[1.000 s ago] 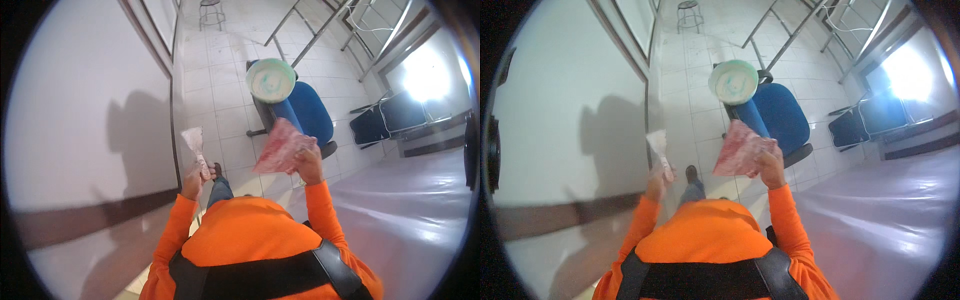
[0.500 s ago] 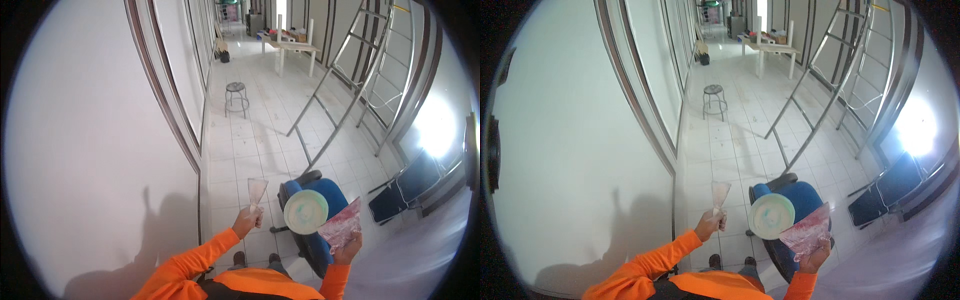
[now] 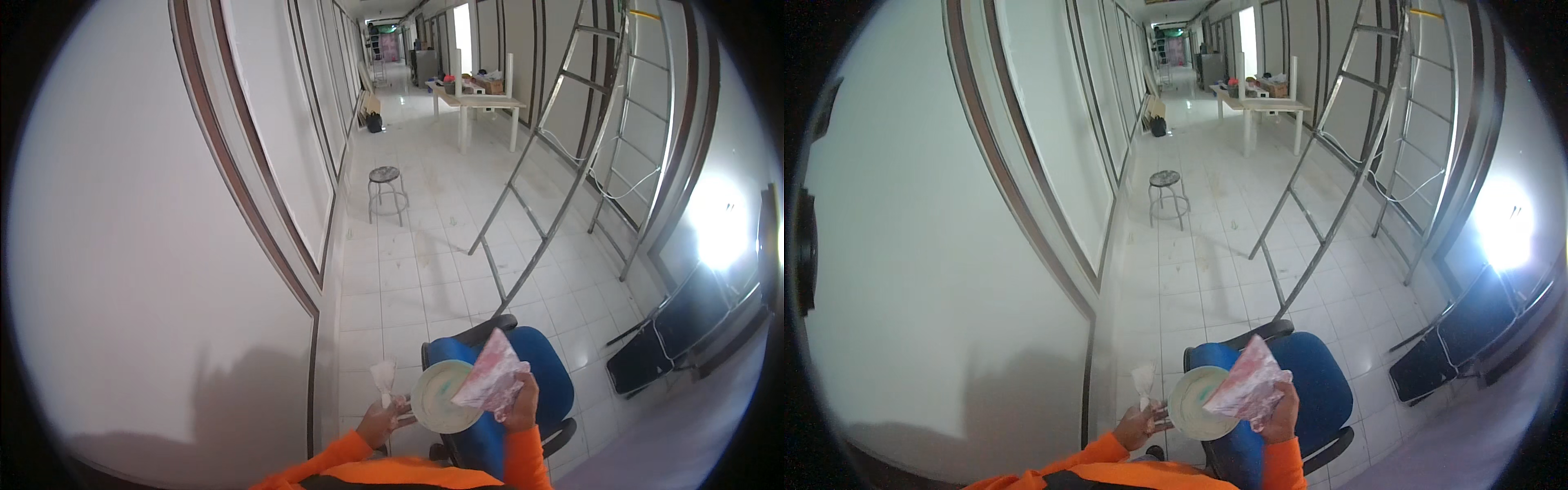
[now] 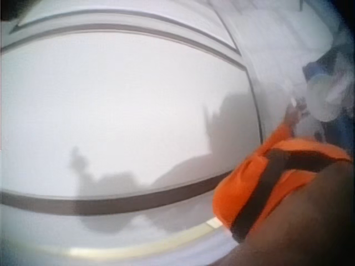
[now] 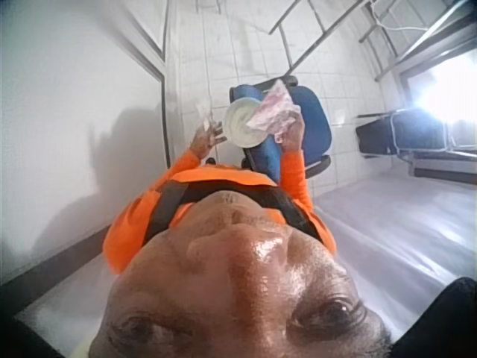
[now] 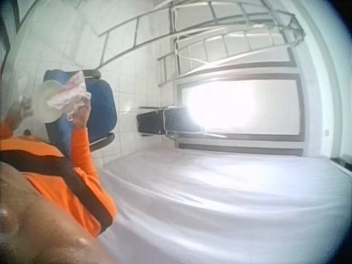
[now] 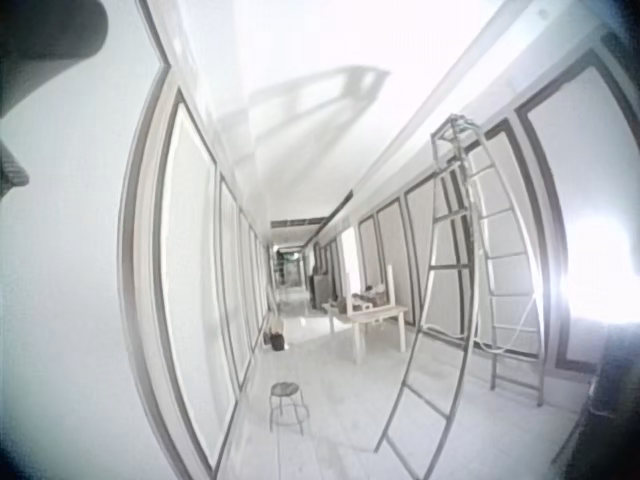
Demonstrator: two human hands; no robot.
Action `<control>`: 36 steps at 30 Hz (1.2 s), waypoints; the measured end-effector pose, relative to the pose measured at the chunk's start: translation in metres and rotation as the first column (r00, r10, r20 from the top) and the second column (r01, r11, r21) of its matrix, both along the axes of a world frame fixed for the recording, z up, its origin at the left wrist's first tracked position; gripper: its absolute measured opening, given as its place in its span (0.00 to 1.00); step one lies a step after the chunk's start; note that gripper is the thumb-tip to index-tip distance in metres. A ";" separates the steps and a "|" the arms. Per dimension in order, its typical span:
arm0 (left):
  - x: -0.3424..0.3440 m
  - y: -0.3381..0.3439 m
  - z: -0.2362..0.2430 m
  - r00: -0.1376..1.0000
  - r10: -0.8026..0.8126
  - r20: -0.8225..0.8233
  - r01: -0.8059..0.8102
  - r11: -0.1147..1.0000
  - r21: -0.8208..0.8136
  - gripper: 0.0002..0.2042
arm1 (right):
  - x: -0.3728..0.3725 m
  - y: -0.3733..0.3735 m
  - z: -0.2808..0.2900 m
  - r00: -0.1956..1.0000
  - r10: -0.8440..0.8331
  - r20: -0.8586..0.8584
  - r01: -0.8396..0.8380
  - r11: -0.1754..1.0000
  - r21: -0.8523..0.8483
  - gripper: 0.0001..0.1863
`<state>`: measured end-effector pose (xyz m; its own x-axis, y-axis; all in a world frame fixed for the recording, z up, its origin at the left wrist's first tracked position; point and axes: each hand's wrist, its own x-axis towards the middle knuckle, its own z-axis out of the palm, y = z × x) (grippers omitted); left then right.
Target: The person applies white compound to a corner wall using a putty knife and then mixes more compound in a bowl before continuing to smooth the wall.
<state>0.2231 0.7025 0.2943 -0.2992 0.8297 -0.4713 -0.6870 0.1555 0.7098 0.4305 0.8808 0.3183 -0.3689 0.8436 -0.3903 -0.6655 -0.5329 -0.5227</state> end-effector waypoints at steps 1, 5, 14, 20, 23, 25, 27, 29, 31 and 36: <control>0.000 0.004 0.000 1.000 0.002 -0.008 -0.002 1.000 0.001 0.17 | -0.005 0.002 -0.002 1.000 0.027 -0.010 -0.027 1.000 0.000 0.15; -0.008 0.014 -0.008 0.985 -0.147 -0.086 0.145 0.989 -0.028 0.15 | -0.026 0.017 -0.021 0.982 0.162 0.094 -0.164 0.986 0.017 0.16; -0.137 0.049 -0.025 0.979 -0.202 0.024 0.200 0.977 0.072 0.16 | -0.154 0.033 0.018 0.985 0.171 0.034 -0.173 0.984 0.054 0.15; -0.243 0.077 -0.016 0.982 -0.159 0.102 0.154 0.987 0.055 0.19 | -0.250 0.066 -0.013 0.964 0.189 0.185 -0.207 0.975 0.079 0.16; -0.298 0.090 -0.033 0.995 -0.061 0.076 0.060 0.998 0.013 0.18 | -0.294 0.074 0.006 0.991 -0.003 0.137 0.007 1.000 -0.026 0.17; -0.327 0.102 -0.047 0.998 -0.022 0.063 0.022 1.000 0.006 0.17 | -0.290 0.097 -0.011 0.991 0.021 0.133 -0.020 1.000 -0.006 0.18; -0.348 0.124 -0.055 0.995 0.102 -0.012 -0.102 0.985 -0.139 0.15 | -0.289 0.118 -0.019 0.987 0.122 0.103 -0.126 0.992 0.026 0.19; -0.370 0.143 -0.088 0.996 0.067 -0.050 -0.073 0.991 -0.113 0.15 | -0.309 0.144 -0.031 0.999 0.016 0.035 -0.016 1.000 -0.009 0.18; -0.392 0.173 -0.109 0.996 0.034 -0.085 -0.042 0.994 -0.100 0.14 | -0.322 0.175 -0.048 0.992 -0.110 0.061 0.109 0.994 0.006 0.18; -0.434 0.279 -0.135 0.997 0.071 -0.026 -0.075 0.961 -0.265 0.17 | -0.352 0.266 -0.088 0.998 -0.063 -0.003 0.063 0.998 -0.011 0.19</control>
<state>-0.2105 0.9811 0.1593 -0.3636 0.6511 -0.6663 -0.6920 0.2900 0.6611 0.0784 1.1469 0.2304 -0.3164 0.8610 -0.3982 -0.6996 -0.4953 -0.5150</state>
